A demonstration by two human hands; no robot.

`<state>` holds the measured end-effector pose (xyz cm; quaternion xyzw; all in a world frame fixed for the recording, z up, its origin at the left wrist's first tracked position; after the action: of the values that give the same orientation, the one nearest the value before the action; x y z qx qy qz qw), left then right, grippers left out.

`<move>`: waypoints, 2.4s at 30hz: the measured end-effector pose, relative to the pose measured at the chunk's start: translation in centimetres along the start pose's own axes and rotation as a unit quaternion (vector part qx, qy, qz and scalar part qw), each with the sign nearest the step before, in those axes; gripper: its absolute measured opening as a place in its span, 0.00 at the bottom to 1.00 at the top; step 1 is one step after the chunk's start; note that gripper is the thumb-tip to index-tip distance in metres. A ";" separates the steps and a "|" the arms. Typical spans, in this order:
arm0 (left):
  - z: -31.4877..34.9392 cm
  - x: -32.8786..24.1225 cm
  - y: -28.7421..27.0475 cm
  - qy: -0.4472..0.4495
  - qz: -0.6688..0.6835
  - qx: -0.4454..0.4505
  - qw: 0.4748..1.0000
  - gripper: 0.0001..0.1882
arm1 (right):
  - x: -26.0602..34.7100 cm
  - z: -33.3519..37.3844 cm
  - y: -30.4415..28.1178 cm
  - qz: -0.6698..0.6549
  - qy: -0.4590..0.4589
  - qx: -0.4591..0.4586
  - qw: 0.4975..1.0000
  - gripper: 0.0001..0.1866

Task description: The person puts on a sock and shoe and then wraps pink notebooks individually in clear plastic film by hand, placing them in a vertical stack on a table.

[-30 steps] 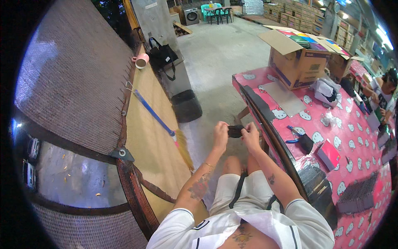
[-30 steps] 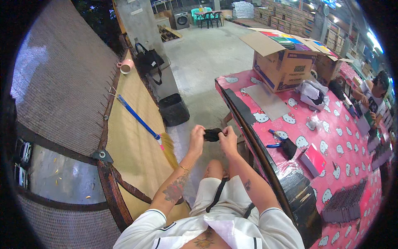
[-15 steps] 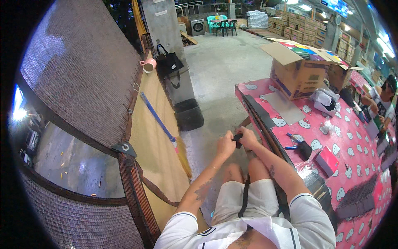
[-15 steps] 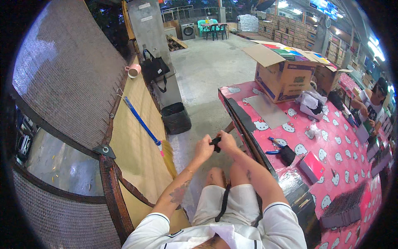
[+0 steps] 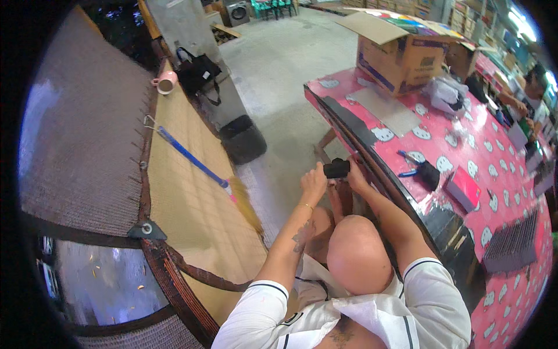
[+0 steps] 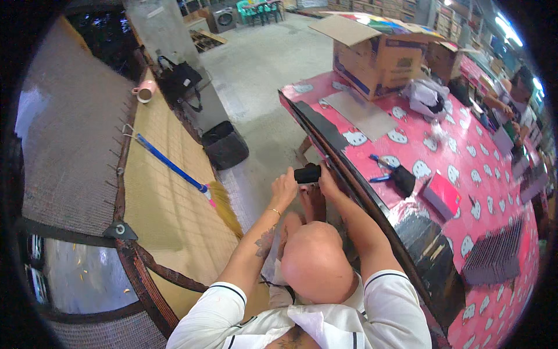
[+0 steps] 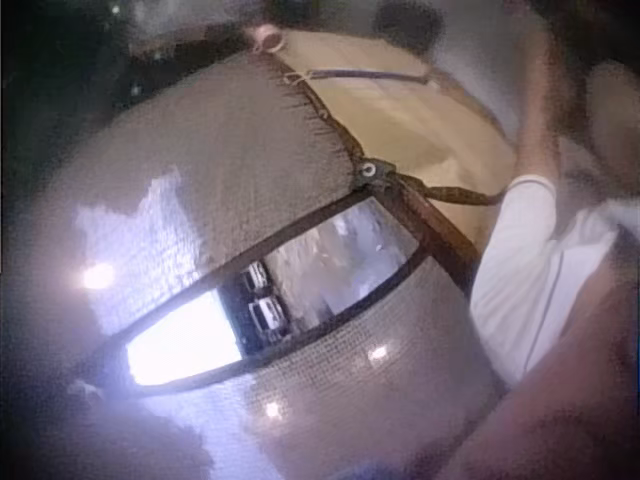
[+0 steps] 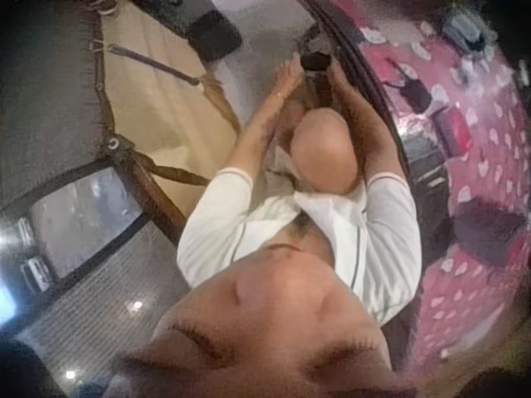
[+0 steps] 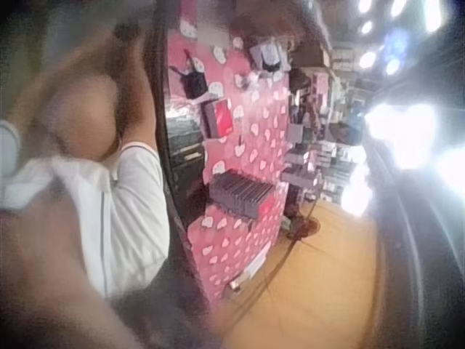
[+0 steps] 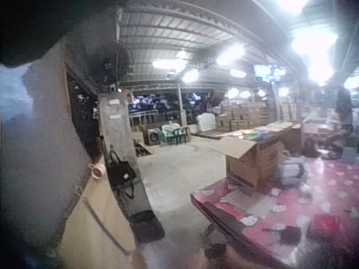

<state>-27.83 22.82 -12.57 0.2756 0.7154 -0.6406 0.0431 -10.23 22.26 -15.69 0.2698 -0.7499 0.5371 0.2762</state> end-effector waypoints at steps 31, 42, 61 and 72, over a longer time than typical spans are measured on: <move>1.9 -8.0 -10.5 0.157 0.281 0.047 0.945 0.27 | -12.4 11.9 6.2 0.114 0.306 0.220 0.919 0.23; 10.1 -15.3 -15.3 0.344 0.252 0.324 0.844 0.42 | -19.4 13.8 4.9 0.196 0.301 0.172 0.917 0.20; 2.8 -6.1 -12.5 -0.055 0.883 0.198 0.422 0.49 | -21.5 19.4 7.8 0.098 0.330 0.043 0.938 0.20; -7.7 -10.7 2.9 -0.139 0.560 -0.190 0.794 0.49 | -20.9 24.2 5.9 0.096 0.324 0.090 0.937 0.22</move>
<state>-15.19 26.52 -9.37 0.5223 0.5294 -0.3875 0.5448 -2.74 3.04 -40.87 0.0321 -0.5908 0.6846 0.4257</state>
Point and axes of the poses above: each hand's wrist, its own z-axis away from the middle knuckle, its own y-axis out of the palm, x = y × z, the point moved 6 cm from there along -z, towards the middle knuckle, and after that the axes turned 2 degrees about y, right-handed, at the moved point
